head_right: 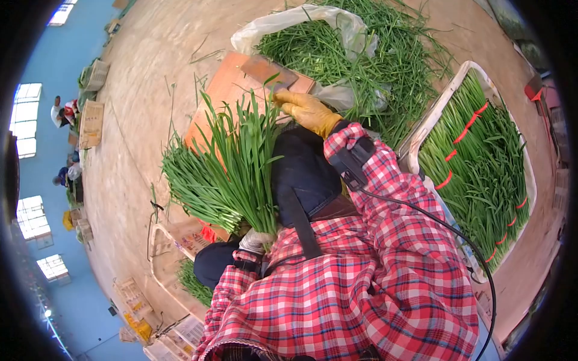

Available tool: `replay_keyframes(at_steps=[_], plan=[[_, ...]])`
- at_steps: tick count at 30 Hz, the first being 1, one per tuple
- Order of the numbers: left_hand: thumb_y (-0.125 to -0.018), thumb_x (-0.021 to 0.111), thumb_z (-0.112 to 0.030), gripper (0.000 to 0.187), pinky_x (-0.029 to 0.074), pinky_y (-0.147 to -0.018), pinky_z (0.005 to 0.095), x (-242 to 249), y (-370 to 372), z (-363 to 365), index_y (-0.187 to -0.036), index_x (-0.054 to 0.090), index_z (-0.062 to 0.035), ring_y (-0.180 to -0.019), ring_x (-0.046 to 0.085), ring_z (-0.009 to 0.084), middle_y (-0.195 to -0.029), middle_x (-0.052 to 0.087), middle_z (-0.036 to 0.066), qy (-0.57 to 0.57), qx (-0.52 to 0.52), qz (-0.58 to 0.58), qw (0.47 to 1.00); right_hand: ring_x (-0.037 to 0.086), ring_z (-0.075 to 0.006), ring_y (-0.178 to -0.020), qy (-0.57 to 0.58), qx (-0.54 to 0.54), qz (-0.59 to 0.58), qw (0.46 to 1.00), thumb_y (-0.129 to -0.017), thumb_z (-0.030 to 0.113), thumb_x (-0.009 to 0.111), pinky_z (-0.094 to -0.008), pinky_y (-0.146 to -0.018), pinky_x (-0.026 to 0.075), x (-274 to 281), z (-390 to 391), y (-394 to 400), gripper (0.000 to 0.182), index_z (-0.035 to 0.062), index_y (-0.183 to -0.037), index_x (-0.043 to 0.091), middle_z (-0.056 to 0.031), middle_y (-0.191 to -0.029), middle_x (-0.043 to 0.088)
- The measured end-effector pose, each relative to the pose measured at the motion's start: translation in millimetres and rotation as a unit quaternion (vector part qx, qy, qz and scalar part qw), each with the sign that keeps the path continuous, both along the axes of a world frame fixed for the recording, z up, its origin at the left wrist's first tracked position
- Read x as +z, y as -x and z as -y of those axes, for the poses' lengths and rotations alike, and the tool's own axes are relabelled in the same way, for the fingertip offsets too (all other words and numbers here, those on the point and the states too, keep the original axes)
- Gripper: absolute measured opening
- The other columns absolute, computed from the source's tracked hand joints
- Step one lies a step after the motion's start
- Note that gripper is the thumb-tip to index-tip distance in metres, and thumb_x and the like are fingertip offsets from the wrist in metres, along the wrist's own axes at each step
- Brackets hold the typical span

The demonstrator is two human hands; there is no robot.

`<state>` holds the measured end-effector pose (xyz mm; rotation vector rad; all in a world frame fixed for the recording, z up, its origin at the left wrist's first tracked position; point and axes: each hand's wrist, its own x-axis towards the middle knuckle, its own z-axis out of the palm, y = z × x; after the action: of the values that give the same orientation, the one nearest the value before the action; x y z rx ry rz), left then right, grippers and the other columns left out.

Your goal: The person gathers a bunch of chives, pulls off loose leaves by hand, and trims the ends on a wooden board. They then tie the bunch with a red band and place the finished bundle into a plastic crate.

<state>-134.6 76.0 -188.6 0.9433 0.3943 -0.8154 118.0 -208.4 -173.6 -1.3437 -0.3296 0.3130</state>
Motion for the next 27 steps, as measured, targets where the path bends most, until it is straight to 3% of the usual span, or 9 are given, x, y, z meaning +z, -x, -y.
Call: replay_keyframes(at_steps=[2, 5, 8, 12, 14, 17, 20, 24, 27], plan=[[-0.062, 0.080, -0.003, 0.075, 0.048, -0.085, 0.0342, 3.6, -1.7, 1.2, -0.129, 0.047, -0.0028, -0.093, 0.061, 0.0209, -0.102, 0.063, 0.009, 0.016, 0.007, -0.011, 1.000, 0.049, -0.0141, -0.117, 0.050, 0.076, 0.070, 0.993, -0.087, -0.003, 0.044, -0.0273, -0.104, 0.032, 2.4, 1.8, -10.1, 0.044, 0.0029, -0.130, 0.053, -0.0072, -0.127, 0.055], [-0.061, 0.079, -0.002, 0.075, 0.048, -0.085, 0.0340, -5.4, 1.6, -3.4, -0.129, 0.047, -0.0029, -0.093, 0.061, 0.0215, -0.102, 0.063, 0.010, 0.050, 0.010, -0.019, 0.999, 0.047, -0.0291, -0.123, 0.181, 0.019, 0.173, 0.968, -0.087, 0.010, 0.055, -0.0358, -0.102, 0.036, -8.0, -7.0, -14.5, 0.034, 0.0135, -0.120, 0.062, -0.0148, -0.121, 0.059], [-0.061, 0.077, 0.000, 0.074, 0.048, -0.083, 0.0341, 1.7, 0.2, 1.1, -0.129, 0.047, -0.0025, -0.091, 0.061, 0.0222, -0.100, 0.063, 0.012, 0.076, 0.025, -0.016, 0.997, 0.048, -0.0349, -0.120, 0.247, 0.048, 0.201, 0.947, -0.083, 0.013, 0.058, -0.0399, -0.099, 0.038, 5.9, -4.3, -12.6, 0.028, 0.0146, -0.110, 0.066, -0.0145, -0.111, 0.062], [-0.060, 0.074, -0.001, 0.071, 0.049, -0.073, 0.0338, 13.9, -4.4, 2.7, -0.126, 0.047, -0.0009, -0.080, 0.060, 0.0228, -0.092, 0.062, 0.014, 0.166, 0.050, 0.024, 0.985, 0.055, -0.0327, -0.108, 0.303, 0.039, 0.174, 0.936, -0.080, 0.011, 0.058, -0.0384, -0.091, 0.043, 26.7, 9.2, -0.2, 0.019, 0.0077, -0.097, 0.066, -0.0135, -0.103, 0.064], [-0.062, 0.074, -0.009, 0.064, 0.047, -0.057, 0.0304, 40.9, -8.1, 21.1, -0.120, 0.049, 0.0016, -0.066, 0.057, 0.0223, -0.079, 0.061, 0.015, 0.172, 0.139, 0.049, 0.974, 0.059, -0.0275, -0.098, 0.342, 0.021, 0.152, 0.927, -0.079, 0.007, 0.056, -0.0356, -0.083, 0.046, 34.5, 25.5, 10.6, 0.016, 0.0019, -0.092, 0.063, -0.0127, -0.102, 0.063], [-0.067, 0.074, -0.018, 0.052, 0.045, -0.049, 0.0284, 23.5, 0.4, 4.4, -0.108, 0.053, 0.0059, -0.057, 0.056, 0.0222, -0.071, 0.059, 0.014, 0.202, 0.135, 0.048, 0.969, 0.058, -0.0299, -0.101, 0.349, -0.030, 0.226, 0.909, -0.076, 0.005, 0.055, -0.0360, -0.085, 0.046, 46.1, 56.9, 33.2, 0.012, 0.0020, -0.086, 0.060, -0.0138, -0.103, 0.063], [-0.071, 0.074, -0.028, 0.047, 0.046, -0.047, 0.0294, 36.8, -3.1, 8.3, -0.098, 0.056, 0.0059, -0.055, 0.054, 0.0216, -0.063, 0.055, 0.010, 0.190, 0.156, 0.032, 0.969, 0.055, -0.0291, -0.111, 0.334, -0.048, 0.226, 0.914, -0.072, 0.003, 0.051, -0.0358, -0.094, 0.042, 75.3, 91.5, 59.1, 0.012, 0.0019, -0.082, 0.056, -0.0147, -0.113, 0.059], [-0.071, 0.074, -0.031, 0.042, 0.045, -0.052, 0.0290, 40.4, -11.8, 17.8, -0.091, 0.054, -0.0006, -0.057, 0.052, 0.0200, -0.062, 0.051, 0.006, 0.189, 0.148, 0.052, 0.969, 0.057, -0.0274, -0.102, 0.334, -0.022, 0.165, 0.928, -0.073, 0.002, 0.050, -0.0350, -0.089, 0.044, 84.2, 117.3, 82.1, 0.011, 0.0008, -0.082, 0.057, -0.0142, -0.108, 0.061], [-0.071, 0.075, -0.020, 0.063, 0.051, -0.053, 0.0336, 43.4, -13.5, 26.6, -0.124, 0.046, -0.0022, -0.061, 0.055, 0.0204, -0.081, 0.055, 0.012, 0.208, 0.180, 0.078, 0.958, 0.060, -0.0260, -0.092, 0.346, -0.001, 0.109, 0.932, -0.073, -0.002, 0.049, -0.0334, -0.084, 0.046, 71.5, 117.7, 93.7, 0.014, 0.0000, -0.082, 0.059, -0.0134, -0.104, 0.063]])
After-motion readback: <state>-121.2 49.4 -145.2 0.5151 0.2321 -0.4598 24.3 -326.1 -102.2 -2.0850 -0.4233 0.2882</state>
